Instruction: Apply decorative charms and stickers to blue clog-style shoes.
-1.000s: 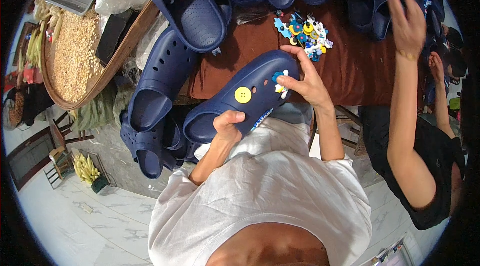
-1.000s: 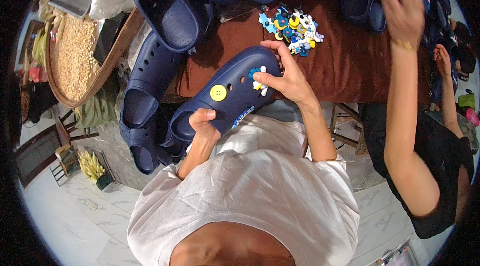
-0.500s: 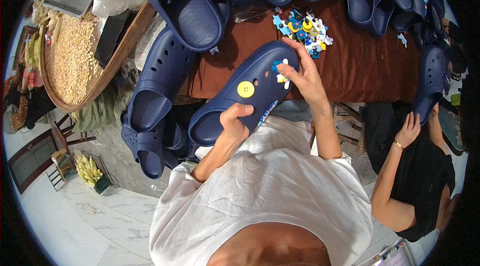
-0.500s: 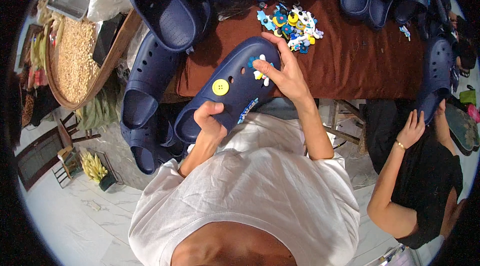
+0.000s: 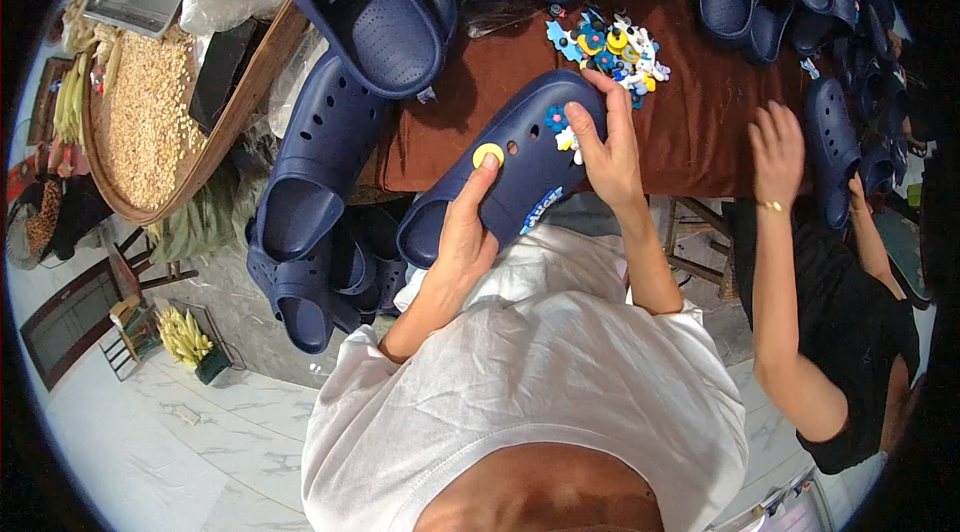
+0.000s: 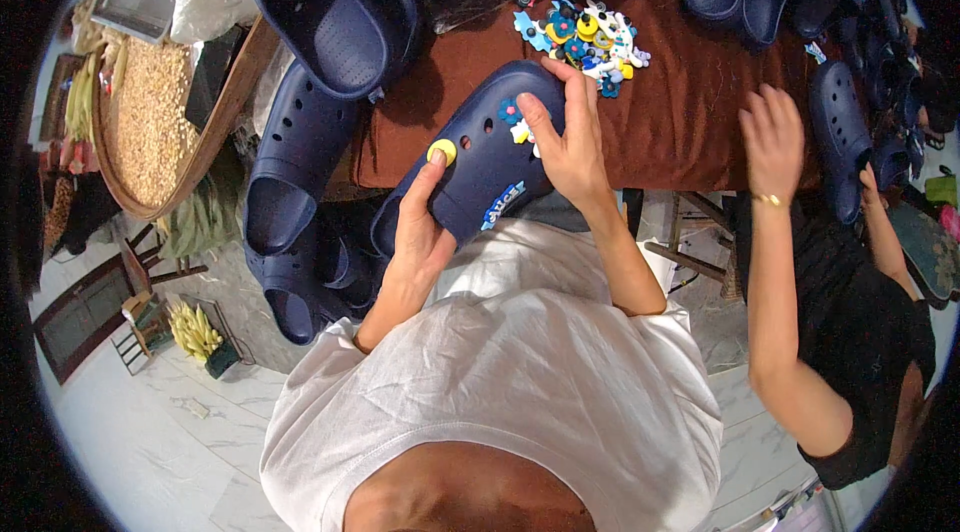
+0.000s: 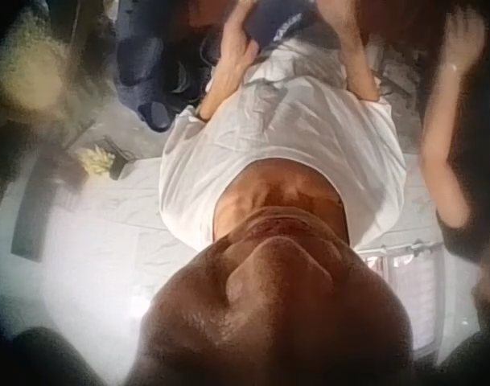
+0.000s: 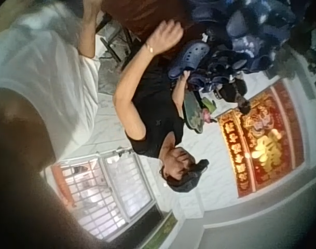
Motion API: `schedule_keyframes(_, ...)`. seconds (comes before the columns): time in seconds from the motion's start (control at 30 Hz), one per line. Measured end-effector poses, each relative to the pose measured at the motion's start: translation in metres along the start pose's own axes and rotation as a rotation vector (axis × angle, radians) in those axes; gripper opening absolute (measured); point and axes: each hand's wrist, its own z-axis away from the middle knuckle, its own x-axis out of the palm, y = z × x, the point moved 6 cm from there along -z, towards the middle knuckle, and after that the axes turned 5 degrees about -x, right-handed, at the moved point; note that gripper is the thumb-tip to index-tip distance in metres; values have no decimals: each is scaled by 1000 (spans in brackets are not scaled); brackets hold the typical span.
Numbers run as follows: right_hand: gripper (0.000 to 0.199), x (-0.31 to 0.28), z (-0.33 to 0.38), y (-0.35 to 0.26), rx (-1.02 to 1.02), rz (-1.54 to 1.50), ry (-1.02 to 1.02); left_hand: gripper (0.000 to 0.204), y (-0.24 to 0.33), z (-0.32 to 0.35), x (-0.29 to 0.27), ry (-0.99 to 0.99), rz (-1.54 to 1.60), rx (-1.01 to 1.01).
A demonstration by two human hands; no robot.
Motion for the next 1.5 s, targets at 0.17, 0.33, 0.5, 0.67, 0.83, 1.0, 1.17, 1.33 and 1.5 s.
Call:
schedule_keyframes(0.17,41,3,4,-9,-68,120,57,35,-4,-3,-4,45,-33,4)
schedule_keyframes(0.33,42,6,14,-10,-65,61,111,34,-4,0,-4,58,24,12)
schedule_keyframes(0.5,41,-10,43,-23,-104,152,204,34,2,-1,-4,45,88,2)
schedule_keyframes(0.67,25,-14,70,-2,-39,177,156,34,13,0,-5,54,186,44)
schedule_keyframes(0.83,22,-22,63,10,-55,353,152,34,15,-3,-9,38,248,46)
schedule_keyframes(1.0,25,-23,38,19,-143,442,161,34,13,1,-5,39,266,49)
schedule_keyframes(1.17,26,-20,34,21,-144,521,169,35,14,2,-7,14,262,66)
schedule_keyframes(1.33,24,-24,37,31,-121,568,160,35,15,0,-5,6,281,25)
schedule_keyframes(1.5,24,-27,36,29,-129,593,171,36,17,-1,-7,29,256,31)
